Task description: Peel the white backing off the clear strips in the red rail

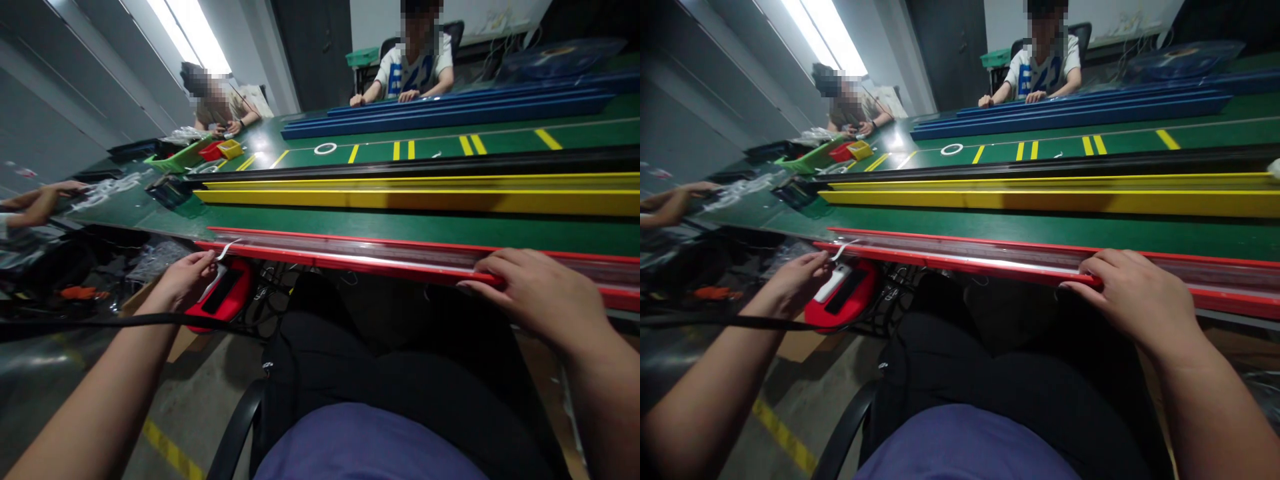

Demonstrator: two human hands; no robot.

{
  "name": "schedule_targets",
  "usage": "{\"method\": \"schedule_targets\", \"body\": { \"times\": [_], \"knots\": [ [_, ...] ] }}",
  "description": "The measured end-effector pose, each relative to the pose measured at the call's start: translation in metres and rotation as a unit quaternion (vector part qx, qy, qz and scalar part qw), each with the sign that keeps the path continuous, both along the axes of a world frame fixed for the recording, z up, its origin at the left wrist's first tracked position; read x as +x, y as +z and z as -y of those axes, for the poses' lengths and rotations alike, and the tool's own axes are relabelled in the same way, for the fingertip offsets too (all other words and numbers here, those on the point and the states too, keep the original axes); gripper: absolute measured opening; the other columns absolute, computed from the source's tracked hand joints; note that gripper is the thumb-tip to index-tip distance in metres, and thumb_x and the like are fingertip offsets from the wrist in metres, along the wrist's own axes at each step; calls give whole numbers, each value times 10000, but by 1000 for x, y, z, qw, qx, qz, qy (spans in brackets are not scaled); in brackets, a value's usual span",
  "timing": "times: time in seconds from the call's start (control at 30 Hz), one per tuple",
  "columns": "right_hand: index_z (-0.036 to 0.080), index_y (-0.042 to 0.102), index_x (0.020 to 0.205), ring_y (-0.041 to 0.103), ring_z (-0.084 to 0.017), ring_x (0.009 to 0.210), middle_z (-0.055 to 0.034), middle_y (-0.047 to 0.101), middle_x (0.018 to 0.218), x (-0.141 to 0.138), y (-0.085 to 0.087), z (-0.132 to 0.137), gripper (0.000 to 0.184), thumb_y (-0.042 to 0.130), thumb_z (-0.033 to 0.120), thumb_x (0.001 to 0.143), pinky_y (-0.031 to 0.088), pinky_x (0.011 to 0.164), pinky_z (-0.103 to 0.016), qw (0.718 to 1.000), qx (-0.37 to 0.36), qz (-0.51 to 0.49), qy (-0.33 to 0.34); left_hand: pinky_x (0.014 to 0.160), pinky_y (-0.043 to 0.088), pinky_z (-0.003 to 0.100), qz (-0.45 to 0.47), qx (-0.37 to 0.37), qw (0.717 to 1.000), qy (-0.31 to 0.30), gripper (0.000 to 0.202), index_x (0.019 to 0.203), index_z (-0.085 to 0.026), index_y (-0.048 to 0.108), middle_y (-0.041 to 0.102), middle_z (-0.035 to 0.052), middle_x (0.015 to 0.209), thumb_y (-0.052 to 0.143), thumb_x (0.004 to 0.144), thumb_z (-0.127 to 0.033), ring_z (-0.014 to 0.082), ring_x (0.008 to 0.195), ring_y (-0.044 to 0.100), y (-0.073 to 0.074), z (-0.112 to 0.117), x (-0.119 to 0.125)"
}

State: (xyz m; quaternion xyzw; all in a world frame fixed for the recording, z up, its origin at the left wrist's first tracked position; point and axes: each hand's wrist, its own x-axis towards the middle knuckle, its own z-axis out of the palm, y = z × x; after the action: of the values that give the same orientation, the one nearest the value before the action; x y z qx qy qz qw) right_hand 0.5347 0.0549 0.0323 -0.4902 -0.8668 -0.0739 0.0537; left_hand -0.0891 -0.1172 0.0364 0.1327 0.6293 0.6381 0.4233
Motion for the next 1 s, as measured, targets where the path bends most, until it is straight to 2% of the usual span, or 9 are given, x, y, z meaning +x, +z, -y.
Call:
{"method": "schedule_targets", "body": {
  "times": [0.13, 0.37, 0.47, 0.57, 0.67, 0.8, 0.9, 1.0],
  "knots": [
    [263, 706, 1002, 589, -247, 1005, -52, 691, 1106, -5, 1, 0, 495, 519, 721, 967, 360, 669, -326, 1000, 17, -13, -3, 460, 440, 146, 19, 4, 1000, -13, 48, 883, -173, 723, 645, -10, 647, 768, 890, -191, 71, 484, 554, -7, 4, 16],
    [235, 695, 980, 577, -239, 988, -63, 689, 1064, -22, 3, -8, 473, 517, 674, 996, 339, 672, -317, 997, 40, -56, 18, 527, 523, 101, 77, 76, 994, -9, 64, 931, -146, 650, 567, -6, 718, 613, 967, -109, 46, 550, 550, -3, 0, 61],
    [221, 695, 988, 581, -255, 968, -77, 689, 1049, -24, 0, -10, 485, 504, 667, 1003, 352, 700, -328, 995, 61, -66, 35, 525, 542, 101, 113, 83, 990, 3, 71, 938, -168, 657, 560, -3, 745, 644, 941, -98, 49, 562, 562, -8, 1, 82],
    [210, 696, 1039, 585, -270, 980, -86, 691, 1075, -24, -3, -7, 451, 515, 623, 1015, 390, 791, -363, 992, 85, -71, 57, 509, 553, 127, 128, 67, 990, 5, 111, 913, -197, 688, 586, 12, 767, 734, 871, -105, 70, 576, 579, -18, 4, 98],
    [207, 699, 1073, 589, -278, 1036, -89, 693, 1124, -27, -3, -1, 404, 539, 573, 1019, 419, 865, -388, 987, 96, -109, 70, 531, 566, 157, 76, 35, 995, -60, 179, 877, -190, 726, 615, 29, 782, 865, 767, -160, 91, 611, 602, -25, 8, 110],
    [202, 710, 1054, 606, -285, 1100, -94, 697, 1158, -42, -1, 10, 328, 540, 481, 1031, 449, 928, -414, 978, 109, -162, 71, 518, 520, 173, 30, -13, 988, -149, 314, 843, -189, 752, 618, 26, 754, 975, 652, -302, 93, 591, 588, -24, 10, 123],
    [203, 718, 1013, 623, -287, 1125, -101, 704, 1163, -56, 2, 24, 263, 551, 406, 1018, 464, 994, -442, 963, 138, -224, 52, 496, 443, 174, 42, 0, 982, -183, 353, 883, -237, 760, 599, 6, 725, 988, 632, -334, 76, 555, 530, -26, 8, 133],
    [218, 717, 979, 644, -285, 1108, -111, 719, 1111, -74, 5, 43, 212, 555, 354, 991, 480, 1029, -459, 945, 150, -288, 48, 460, 328, 191, 54, 20, 974, -221, 318, 819, -247, 738, 556, -4, 684, 975, 648, -372, 64, 510, 444, -36, 6, 143]
  ]
}}
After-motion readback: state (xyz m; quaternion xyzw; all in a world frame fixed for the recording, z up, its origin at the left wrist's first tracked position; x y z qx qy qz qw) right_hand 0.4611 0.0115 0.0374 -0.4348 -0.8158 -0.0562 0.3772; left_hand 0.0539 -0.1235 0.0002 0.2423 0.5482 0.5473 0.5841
